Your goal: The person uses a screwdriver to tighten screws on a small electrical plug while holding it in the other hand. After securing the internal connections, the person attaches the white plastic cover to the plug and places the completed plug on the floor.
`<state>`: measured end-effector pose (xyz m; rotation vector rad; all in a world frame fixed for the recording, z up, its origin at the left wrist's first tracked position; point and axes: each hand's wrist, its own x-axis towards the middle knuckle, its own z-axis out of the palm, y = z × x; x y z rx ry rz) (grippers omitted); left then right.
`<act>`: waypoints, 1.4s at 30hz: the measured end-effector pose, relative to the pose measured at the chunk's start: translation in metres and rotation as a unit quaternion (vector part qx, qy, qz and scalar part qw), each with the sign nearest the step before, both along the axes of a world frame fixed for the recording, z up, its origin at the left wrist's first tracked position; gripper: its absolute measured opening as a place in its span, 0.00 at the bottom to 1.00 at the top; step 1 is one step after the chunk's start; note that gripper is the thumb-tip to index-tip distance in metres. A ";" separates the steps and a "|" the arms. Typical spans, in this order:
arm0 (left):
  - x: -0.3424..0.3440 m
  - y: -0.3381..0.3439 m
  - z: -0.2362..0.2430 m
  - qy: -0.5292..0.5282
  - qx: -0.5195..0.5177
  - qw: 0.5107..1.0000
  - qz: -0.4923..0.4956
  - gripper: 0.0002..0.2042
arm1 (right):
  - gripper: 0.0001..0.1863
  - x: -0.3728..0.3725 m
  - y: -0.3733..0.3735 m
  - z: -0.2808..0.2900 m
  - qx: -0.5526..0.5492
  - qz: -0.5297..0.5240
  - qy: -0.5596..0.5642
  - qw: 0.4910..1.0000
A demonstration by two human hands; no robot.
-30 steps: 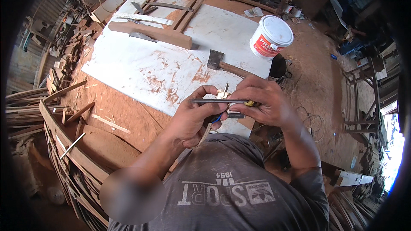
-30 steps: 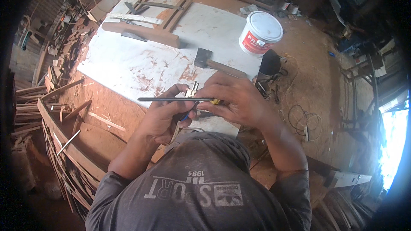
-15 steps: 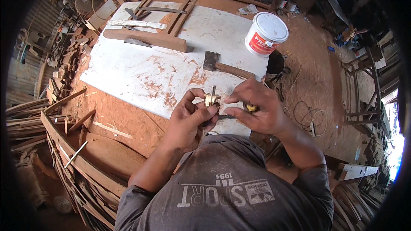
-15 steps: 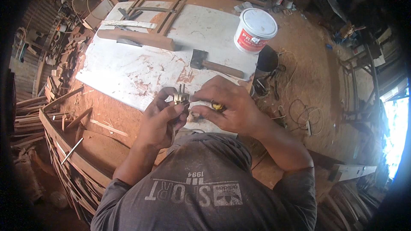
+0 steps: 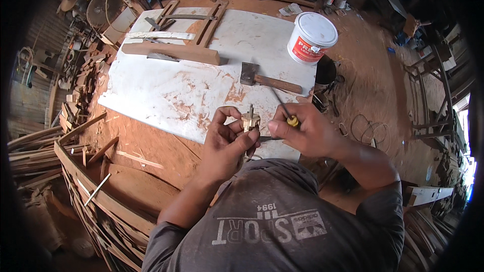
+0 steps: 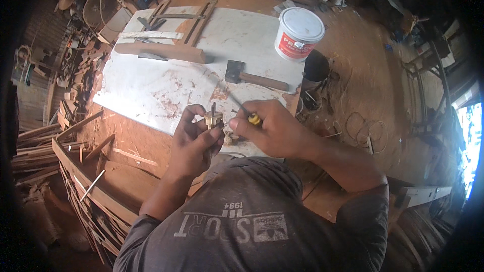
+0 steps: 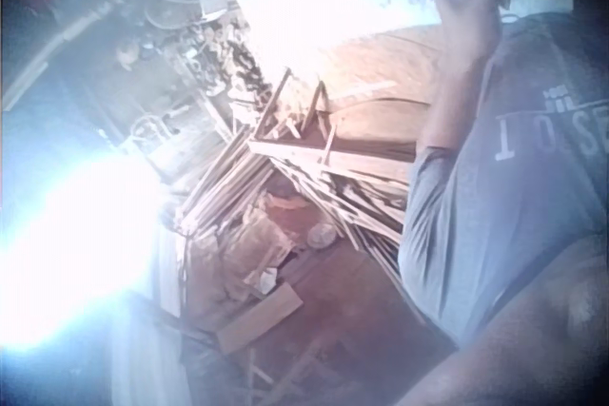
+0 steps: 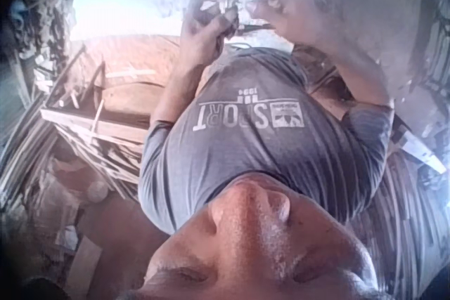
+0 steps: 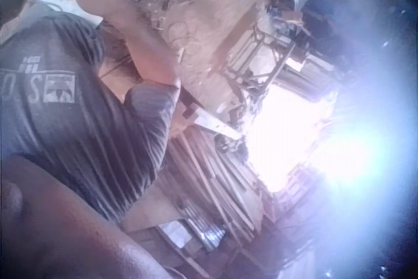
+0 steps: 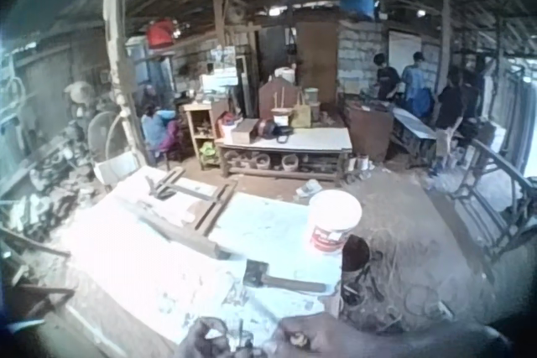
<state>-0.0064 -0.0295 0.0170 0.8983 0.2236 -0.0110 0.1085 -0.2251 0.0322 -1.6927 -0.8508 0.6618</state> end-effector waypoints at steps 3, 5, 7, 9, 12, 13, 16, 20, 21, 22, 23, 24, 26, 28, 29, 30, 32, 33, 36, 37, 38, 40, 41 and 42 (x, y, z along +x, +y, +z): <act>-0.002 -0.002 -0.008 -0.019 0.010 1.000 -0.001 0.20 | 0.05 0.000 -0.001 -0.003 -0.059 -0.060 0.270 0.959; -0.003 -0.005 -0.006 0.015 -0.020 1.000 0.003 0.20 | 0.07 -0.001 0.000 -0.005 0.051 -0.058 -0.045 0.996; -0.002 -0.007 -0.004 0.062 -0.025 0.998 0.010 0.20 | 0.09 -0.001 0.000 -0.007 0.131 -0.040 -0.217 0.967; -0.001 -0.003 -0.002 0.082 -0.029 0.996 -0.009 0.20 | 0.11 0.002 0.008 -0.006 0.200 -0.008 -0.246 0.949; -0.003 -0.003 -0.006 0.065 -0.053 0.996 -0.018 0.19 | 0.12 0.000 0.007 -0.009 0.153 -0.004 -0.222 0.963; -0.004 -0.002 -0.007 0.044 -0.058 0.997 -0.021 0.18 | 0.12 0.000 0.007 -0.009 0.136 -0.003 -0.220 0.966; -0.003 0.001 -0.009 0.006 -0.018 0.999 -0.026 0.20 | 0.09 -0.011 0.009 -0.013 0.080 -0.019 0.011 0.997; -0.005 0.003 -0.023 -0.043 0.100 0.994 -0.023 0.21 | 0.13 -0.026 0.012 -0.003 -0.018 -0.078 0.325 0.942; -0.005 0.001 -0.025 -0.062 0.115 0.991 -0.021 0.22 | 0.13 -0.029 0.009 -0.006 -0.043 -0.092 0.384 0.917; -0.005 -0.001 -0.026 -0.081 0.130 0.988 -0.019 0.22 | 0.12 -0.031 0.008 -0.016 -0.007 -0.092 0.446 0.890; -0.008 -0.002 -0.028 -0.098 0.144 0.985 -0.015 0.22 | 0.11 -0.032 0.007 -0.015 -0.004 -0.099 0.503 0.859; -0.010 -0.003 -0.029 -0.105 0.173 0.979 -0.016 0.21 | 0.11 -0.033 0.005 -0.011 0.000 -0.105 0.558 0.823; -0.010 -0.006 -0.038 -0.117 0.192 0.974 -0.007 0.21 | 0.10 -0.033 0.003 -0.011 0.006 -0.112 0.610 0.785; -0.010 -0.008 -0.040 -0.122 0.220 0.968 -0.008 0.20 | 0.09 -0.033 0.001 -0.016 0.012 -0.115 0.607 0.786; -0.009 -0.008 -0.040 -0.120 0.236 0.964 -0.014 0.20 | 0.10 -0.034 0.001 -0.018 0.016 -0.129 0.582 0.803; -0.008 -0.008 -0.039 -0.119 0.253 0.960 -0.021 0.19 | 0.12 -0.035 0.002 -0.020 0.021 -0.144 0.556 0.818; -0.002 -0.012 -0.034 -0.097 0.161 0.982 0.006 0.19 | 0.14 -0.038 0.012 -0.015 0.031 -0.189 0.487 0.852; 0.002 -0.014 -0.033 -0.086 0.115 0.989 0.020 0.19 | 0.14 -0.038 0.017 -0.015 0.080 -0.203 0.456 0.863; 0.013 -0.011 -0.029 -0.068 -0.004 0.993 0.096 0.19 | 0.14 -0.042 0.033 -0.024 0.214 -0.250 0.361 0.873; 0.019 -0.011 -0.027 -0.066 -0.058 0.988 0.124 0.19 | 0.14 -0.044 0.038 -0.024 0.195 -0.248 0.309 0.897; 0.023 -0.009 -0.028 -0.051 -0.077 0.985 0.147 0.19 | 0.13 -0.047 0.042 -0.024 0.174 -0.245 0.259 0.918; 0.027 -0.004 -0.027 -0.051 -0.109 0.981 0.155 0.19 | 0.15 -0.057 0.050 -0.037 0.163 -0.243 0.156 0.943; 0.029 -0.001 -0.027 -0.064 -0.119 0.979 0.153 0.20 | 0.16 -0.059 0.055 -0.038 0.174 -0.245 0.131 0.945; 0.030 -0.001 -0.025 -0.065 -0.109 0.980 0.156 0.20 | 0.16 -0.059 0.060 -0.038 0.185 -0.247 0.105 0.945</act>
